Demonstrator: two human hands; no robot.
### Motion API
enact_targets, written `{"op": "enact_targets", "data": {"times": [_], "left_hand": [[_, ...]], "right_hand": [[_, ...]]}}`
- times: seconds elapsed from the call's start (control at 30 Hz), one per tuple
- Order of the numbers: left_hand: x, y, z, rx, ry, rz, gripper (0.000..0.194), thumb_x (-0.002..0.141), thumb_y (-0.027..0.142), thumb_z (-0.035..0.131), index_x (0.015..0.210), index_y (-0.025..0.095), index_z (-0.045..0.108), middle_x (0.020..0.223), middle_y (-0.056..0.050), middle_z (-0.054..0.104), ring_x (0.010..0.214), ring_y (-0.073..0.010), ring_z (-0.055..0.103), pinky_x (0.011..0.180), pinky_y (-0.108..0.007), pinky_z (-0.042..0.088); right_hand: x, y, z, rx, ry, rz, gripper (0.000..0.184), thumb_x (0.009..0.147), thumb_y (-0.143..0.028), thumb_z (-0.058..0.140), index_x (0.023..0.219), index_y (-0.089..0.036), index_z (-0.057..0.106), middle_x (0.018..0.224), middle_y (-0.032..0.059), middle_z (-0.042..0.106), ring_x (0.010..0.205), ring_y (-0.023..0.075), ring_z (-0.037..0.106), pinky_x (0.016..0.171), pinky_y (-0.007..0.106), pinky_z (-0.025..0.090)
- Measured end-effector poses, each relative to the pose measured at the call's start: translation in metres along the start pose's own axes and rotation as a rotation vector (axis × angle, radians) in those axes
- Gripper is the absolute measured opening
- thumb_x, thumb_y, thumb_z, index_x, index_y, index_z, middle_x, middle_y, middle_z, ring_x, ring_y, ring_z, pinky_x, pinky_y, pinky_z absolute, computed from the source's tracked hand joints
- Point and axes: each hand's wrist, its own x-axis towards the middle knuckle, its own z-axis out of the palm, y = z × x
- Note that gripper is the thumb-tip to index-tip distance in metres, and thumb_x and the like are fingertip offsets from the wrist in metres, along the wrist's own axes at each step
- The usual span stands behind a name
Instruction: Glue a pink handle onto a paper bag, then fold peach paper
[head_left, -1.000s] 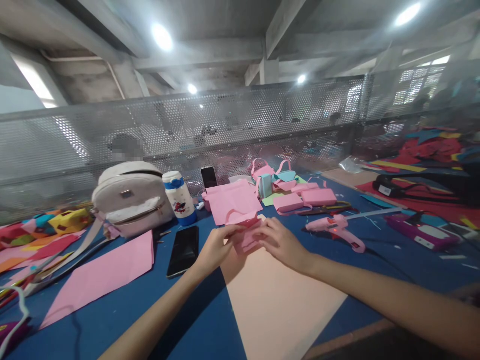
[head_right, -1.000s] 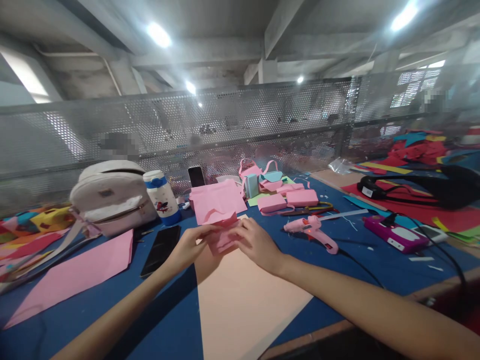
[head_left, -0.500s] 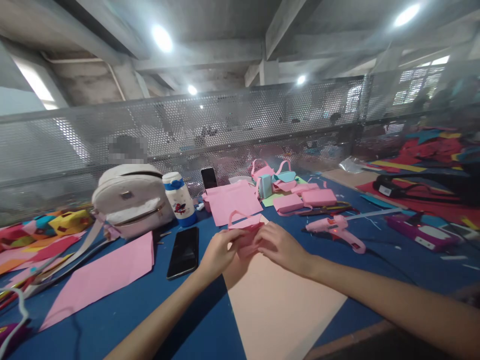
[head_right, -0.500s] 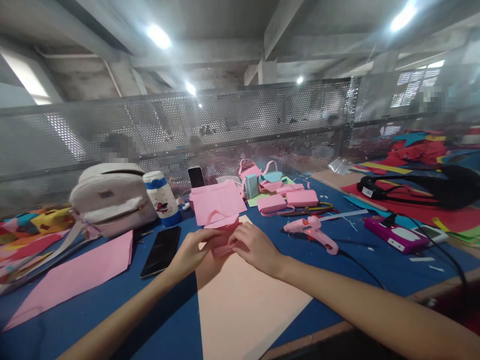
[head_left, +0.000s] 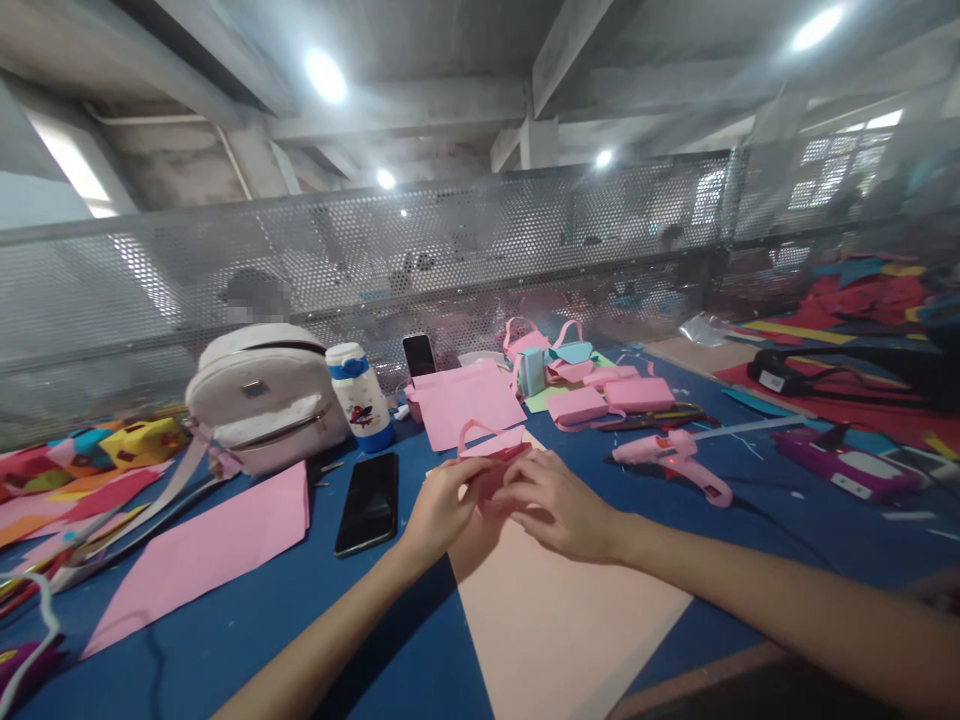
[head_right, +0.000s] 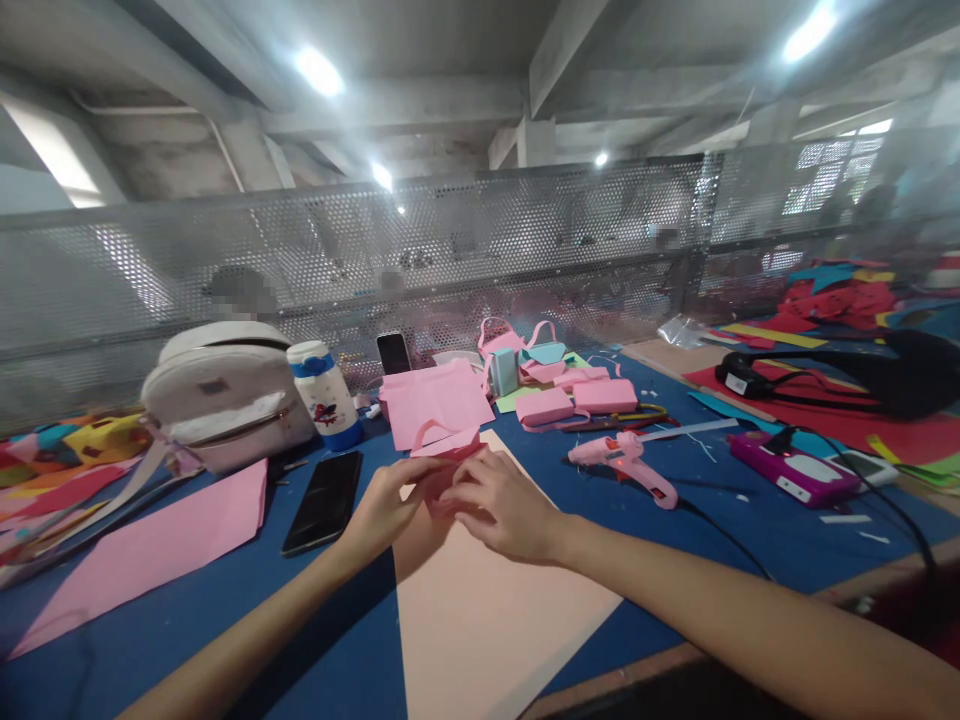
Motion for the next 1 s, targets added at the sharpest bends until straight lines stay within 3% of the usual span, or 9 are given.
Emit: {"op": "enact_targets", "data": {"times": [0.33, 0.73, 1.0], "left_hand": [[0.001, 0.004, 0.002, -0.059, 0.001, -0.006, 0.025, 0.088, 0.012, 0.053, 0.104, 0.022, 0.07, 0.101, -0.003, 0.075, 0.091, -0.0177, 0.07, 0.08, -0.025, 0.051], [0.005, -0.01, -0.004, -0.072, 0.067, -0.048, 0.026, 0.088, 0.015, 0.049, 0.101, 0.019, 0.071, 0.101, -0.006, 0.076, 0.091, -0.0211, 0.071, 0.078, -0.028, 0.054], [0.005, -0.007, -0.007, -0.066, 0.066, -0.05, 0.025, 0.089, 0.016, 0.049, 0.099, 0.019, 0.072, 0.1, -0.006, 0.076, 0.09, -0.021, 0.071, 0.08, -0.029, 0.055]], "right_hand": [[-0.002, 0.002, 0.002, 0.007, -0.034, -0.023, 0.03, 0.09, -0.016, 0.053, 0.118, -0.025, 0.062, 0.108, 0.0054, 0.059, 0.104, 0.0234, 0.046, 0.094, 0.041, 0.033], [0.0, 0.019, -0.013, -0.048, 0.114, 0.084, 0.043, 0.086, -0.001, 0.039, 0.12, -0.02, 0.056, 0.11, 0.0069, 0.065, 0.101, 0.0225, 0.05, 0.087, 0.039, 0.031], [0.001, 0.02, -0.012, -0.037, 0.142, 0.1, 0.043, 0.09, -0.003, 0.036, 0.125, -0.021, 0.054, 0.108, 0.0066, 0.064, 0.097, 0.0228, 0.05, 0.085, 0.039, 0.031]]}}
